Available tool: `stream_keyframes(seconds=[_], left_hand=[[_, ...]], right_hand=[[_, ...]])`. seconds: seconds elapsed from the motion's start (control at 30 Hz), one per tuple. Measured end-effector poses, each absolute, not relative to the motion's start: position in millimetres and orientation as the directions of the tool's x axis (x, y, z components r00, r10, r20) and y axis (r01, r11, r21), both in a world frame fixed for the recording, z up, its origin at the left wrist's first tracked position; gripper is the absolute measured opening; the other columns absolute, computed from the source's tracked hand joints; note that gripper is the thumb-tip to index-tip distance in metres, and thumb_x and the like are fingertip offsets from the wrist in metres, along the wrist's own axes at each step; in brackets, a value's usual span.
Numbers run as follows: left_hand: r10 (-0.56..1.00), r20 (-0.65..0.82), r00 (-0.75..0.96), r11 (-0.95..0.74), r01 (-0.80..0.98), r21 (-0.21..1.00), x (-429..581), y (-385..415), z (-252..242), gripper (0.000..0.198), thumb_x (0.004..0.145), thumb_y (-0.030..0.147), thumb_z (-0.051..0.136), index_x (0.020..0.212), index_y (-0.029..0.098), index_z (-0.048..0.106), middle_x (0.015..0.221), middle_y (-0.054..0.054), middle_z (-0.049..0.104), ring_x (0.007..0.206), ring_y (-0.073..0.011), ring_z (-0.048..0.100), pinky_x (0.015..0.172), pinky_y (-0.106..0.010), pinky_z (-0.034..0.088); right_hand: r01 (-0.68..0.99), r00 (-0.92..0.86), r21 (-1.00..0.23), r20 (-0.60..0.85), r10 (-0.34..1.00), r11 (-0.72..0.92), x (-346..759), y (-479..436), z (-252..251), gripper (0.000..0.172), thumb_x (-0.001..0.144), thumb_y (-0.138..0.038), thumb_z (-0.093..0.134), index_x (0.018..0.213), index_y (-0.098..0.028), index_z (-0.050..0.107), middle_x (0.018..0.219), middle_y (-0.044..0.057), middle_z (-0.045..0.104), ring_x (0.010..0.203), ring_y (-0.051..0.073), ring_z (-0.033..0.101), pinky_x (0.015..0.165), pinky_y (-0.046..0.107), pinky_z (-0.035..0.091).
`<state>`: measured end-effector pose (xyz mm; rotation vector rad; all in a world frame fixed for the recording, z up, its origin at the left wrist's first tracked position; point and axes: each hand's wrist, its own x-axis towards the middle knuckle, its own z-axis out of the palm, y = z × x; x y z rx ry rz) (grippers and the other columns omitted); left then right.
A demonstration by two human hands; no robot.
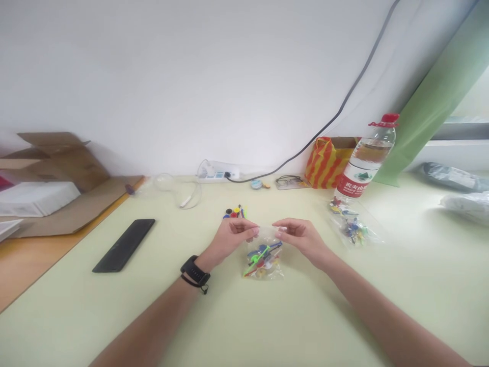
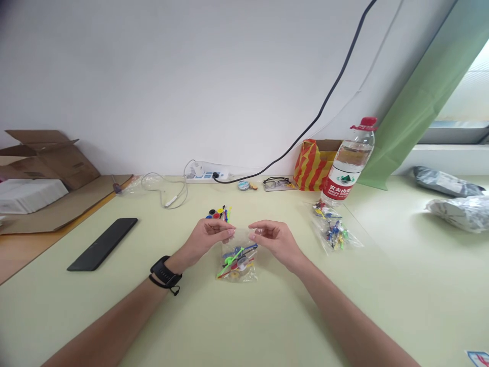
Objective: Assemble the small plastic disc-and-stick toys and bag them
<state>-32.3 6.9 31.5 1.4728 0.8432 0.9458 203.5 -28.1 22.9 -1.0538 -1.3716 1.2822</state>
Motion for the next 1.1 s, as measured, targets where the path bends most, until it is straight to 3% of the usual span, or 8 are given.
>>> stream_keyframes(seconds=[0.27,0.43,0.57,0.73,0.9,1.1], left_hand=[[0.923,0.052,0.382,-0.03,-0.063,0.998,-37,13,29,0.022,0.076,0.027,0.084,0.094,0.014,0.083,0.08,-0.009,0.078,0.072,-0.0167,0.069,0.072,-0.029,0.055],[0.93,0.046,0.364,-0.02,-0.074,0.997,-38,14,26,0.018,0.079,0.026,0.081,0.093,0.015,0.084,0.087,-0.011,0.079,0.079,-0.0184,0.071,0.077,-0.03,0.056],[0.938,0.08,0.338,-0.077,-0.023,0.997,-37,12,25,0.023,0.079,0.031,0.082,0.095,0.014,0.083,0.09,-0.012,0.079,0.081,-0.0198,0.071,0.078,-0.03,0.057],[0.942,0.149,0.301,-0.172,0.053,0.984,-36,13,23,0.038,0.075,0.034,0.086,0.108,0.016,0.08,0.092,-0.008,0.079,0.083,-0.0199,0.073,0.081,-0.031,0.059],[0.933,0.159,0.322,-0.212,0.136,0.968,-38,18,20,0.026,0.078,0.038,0.083,0.091,0.015,0.082,0.086,-0.009,0.079,0.078,-0.0197,0.072,0.074,-0.029,0.059],[0.94,0.125,0.318,-0.159,0.082,0.984,-39,18,20,0.028,0.077,0.035,0.084,0.097,0.016,0.083,0.087,-0.009,0.08,0.078,-0.0199,0.073,0.077,-0.03,0.06]], right_hand=[[-0.022,-0.125,-0.997,0.077,0.989,0.075,205,-26,18,0.024,0.078,-0.04,0.079,0.095,-0.023,0.084,0.077,0.002,0.067,0.078,0.018,0.058,0.077,0.033,0.047],[-0.092,-0.119,-0.989,0.127,0.985,0.116,206,-25,15,0.018,0.081,-0.036,0.075,0.092,-0.025,0.084,0.086,0.004,0.069,0.083,0.018,0.058,0.081,0.033,0.047],[-0.068,-0.105,-0.988,0.148,0.983,0.141,203,-26,16,0.024,0.082,-0.042,0.077,0.094,-0.022,0.082,0.094,0.006,0.073,0.088,0.02,0.062,0.083,0.034,0.05],[0.052,-0.066,-0.979,0.194,0.979,0.197,204,-24,15,0.038,0.08,-0.049,0.078,0.104,-0.021,0.077,0.088,0.006,0.073,0.083,0.021,0.065,0.08,0.037,0.054],[0.193,-0.063,-0.935,0.291,0.955,0.298,204,-21,10,0.03,0.087,-0.051,0.07,0.092,-0.021,0.074,0.091,0.007,0.075,0.085,0.022,0.068,0.082,0.037,0.055],[0.092,-0.033,-0.967,0.234,0.972,0.236,203,-23,9,0.03,0.084,-0.048,0.074,0.095,-0.021,0.078,0.096,0.007,0.078,0.089,0.024,0.07,0.084,0.037,0.055]])
